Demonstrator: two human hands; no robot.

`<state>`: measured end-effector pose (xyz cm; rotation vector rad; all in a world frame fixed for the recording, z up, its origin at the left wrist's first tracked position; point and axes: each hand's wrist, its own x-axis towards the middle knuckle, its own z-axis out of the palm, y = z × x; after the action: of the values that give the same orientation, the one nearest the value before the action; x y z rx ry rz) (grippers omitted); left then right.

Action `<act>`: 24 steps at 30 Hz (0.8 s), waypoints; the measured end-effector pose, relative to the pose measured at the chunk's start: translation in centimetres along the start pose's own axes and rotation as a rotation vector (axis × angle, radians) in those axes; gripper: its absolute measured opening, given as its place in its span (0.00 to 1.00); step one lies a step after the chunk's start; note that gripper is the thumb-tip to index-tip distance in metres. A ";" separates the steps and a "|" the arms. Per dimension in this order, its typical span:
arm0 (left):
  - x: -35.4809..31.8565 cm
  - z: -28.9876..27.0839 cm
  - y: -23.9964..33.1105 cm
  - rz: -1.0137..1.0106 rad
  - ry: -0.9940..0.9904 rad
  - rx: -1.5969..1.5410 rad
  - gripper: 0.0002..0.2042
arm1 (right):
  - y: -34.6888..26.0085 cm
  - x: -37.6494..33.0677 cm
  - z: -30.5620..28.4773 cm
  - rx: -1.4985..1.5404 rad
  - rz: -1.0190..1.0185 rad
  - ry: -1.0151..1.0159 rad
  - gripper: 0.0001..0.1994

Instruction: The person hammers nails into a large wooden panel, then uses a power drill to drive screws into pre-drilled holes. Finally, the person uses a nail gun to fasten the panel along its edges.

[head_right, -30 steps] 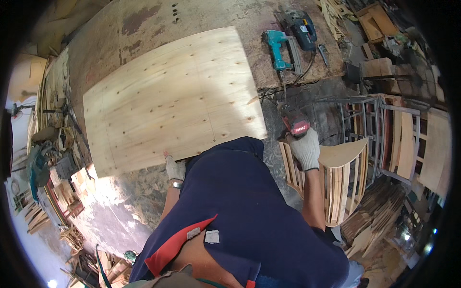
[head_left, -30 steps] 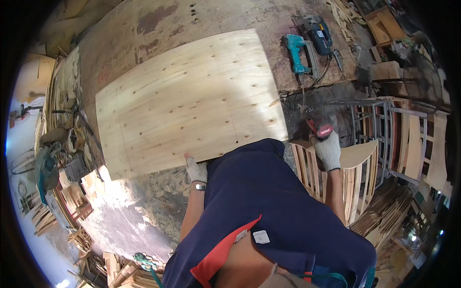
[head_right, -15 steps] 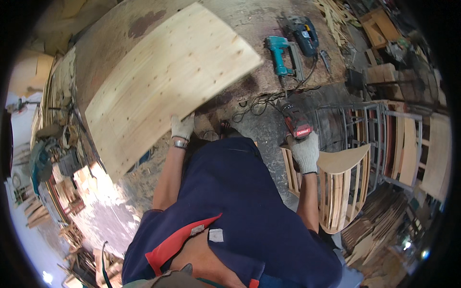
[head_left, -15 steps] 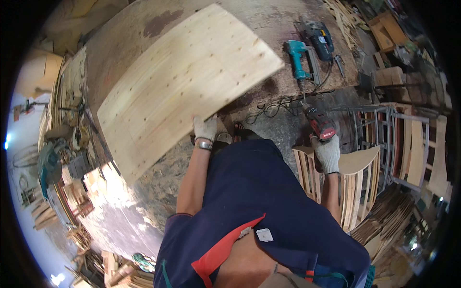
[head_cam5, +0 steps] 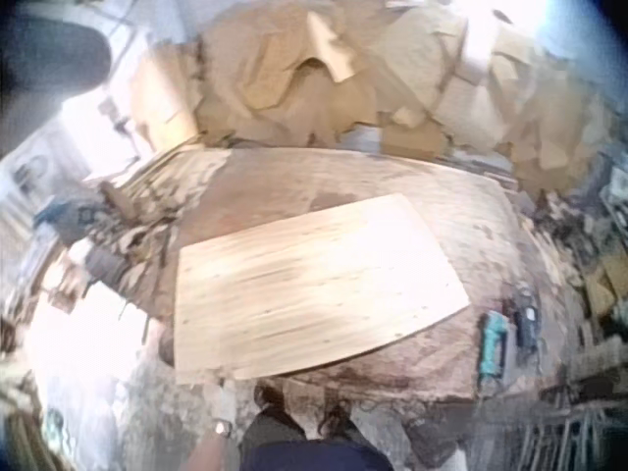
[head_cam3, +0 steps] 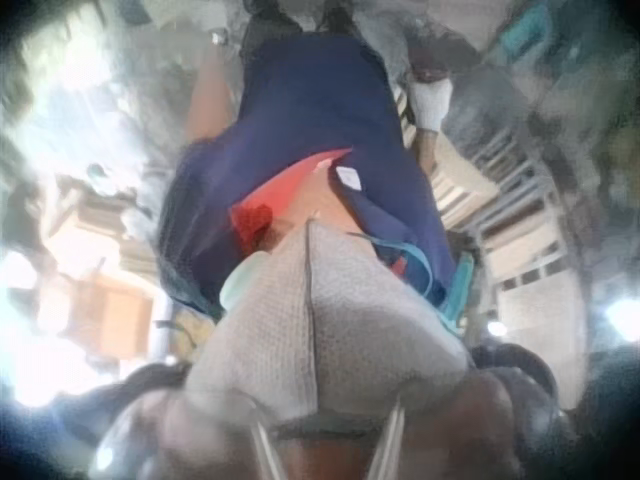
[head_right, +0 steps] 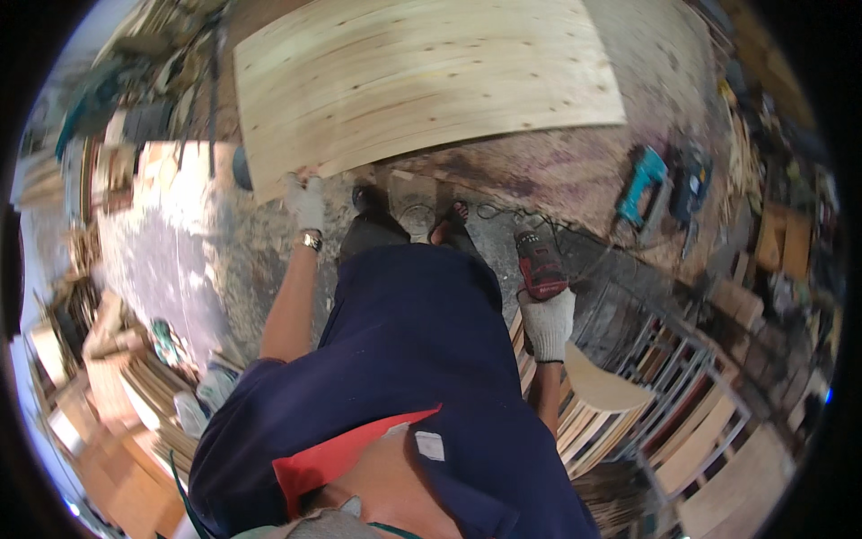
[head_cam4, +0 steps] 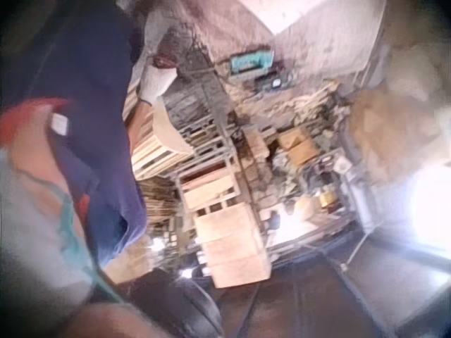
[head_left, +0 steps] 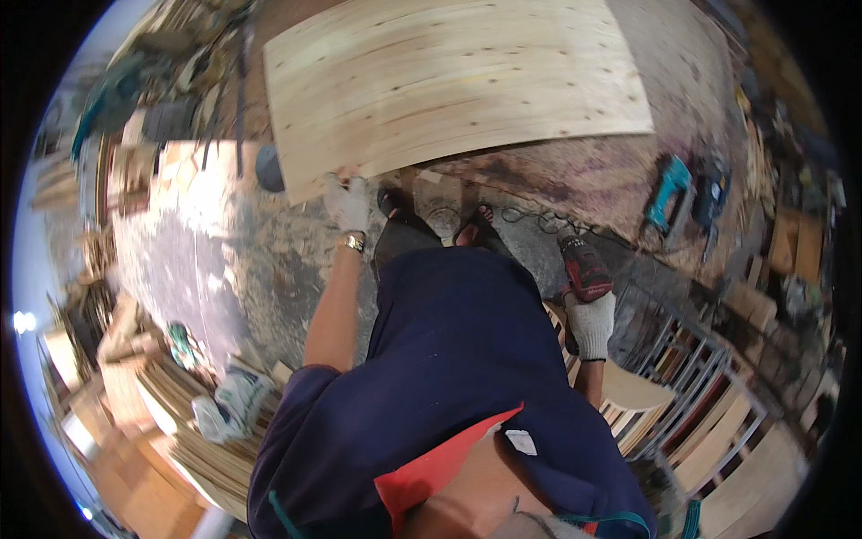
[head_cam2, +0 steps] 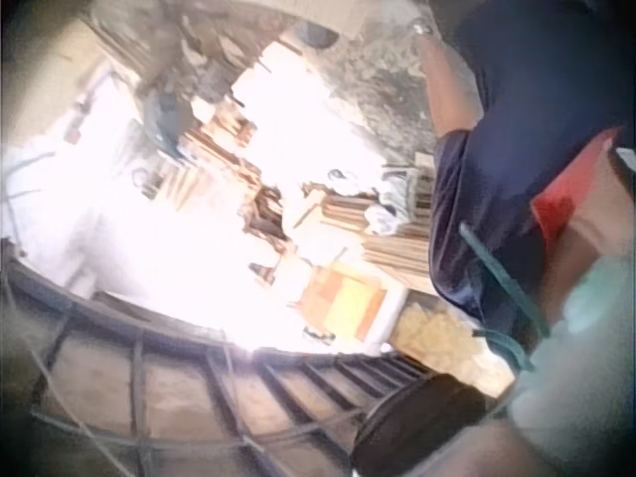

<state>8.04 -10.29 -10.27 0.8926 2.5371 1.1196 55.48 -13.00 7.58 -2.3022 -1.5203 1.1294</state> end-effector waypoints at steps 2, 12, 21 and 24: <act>4.0 -3.9 -3.7 0.010 0.217 0.187 0.25 | -1.5 -0.2 0.9 -0.088 -0.062 0.028 0.18; 19.4 -7.5 -14.5 -0.310 -0.356 0.128 0.45 | -14.1 -2.1 7.2 -0.253 -0.274 -0.111 0.13; 5.8 -5.9 -12.1 -0.410 -0.226 0.042 0.40 | -21.7 -3.3 11.7 -0.390 -0.312 -0.291 0.17; 0.4 -6.7 -11.5 -0.581 -0.320 0.125 0.40 | -22.8 -2.9 12.6 -0.468 -0.330 -0.311 0.17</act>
<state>-0.18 -20.00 -14.07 0.2802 2.3731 0.5922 30.05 -7.97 11.77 -2.0666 -2.3981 1.1756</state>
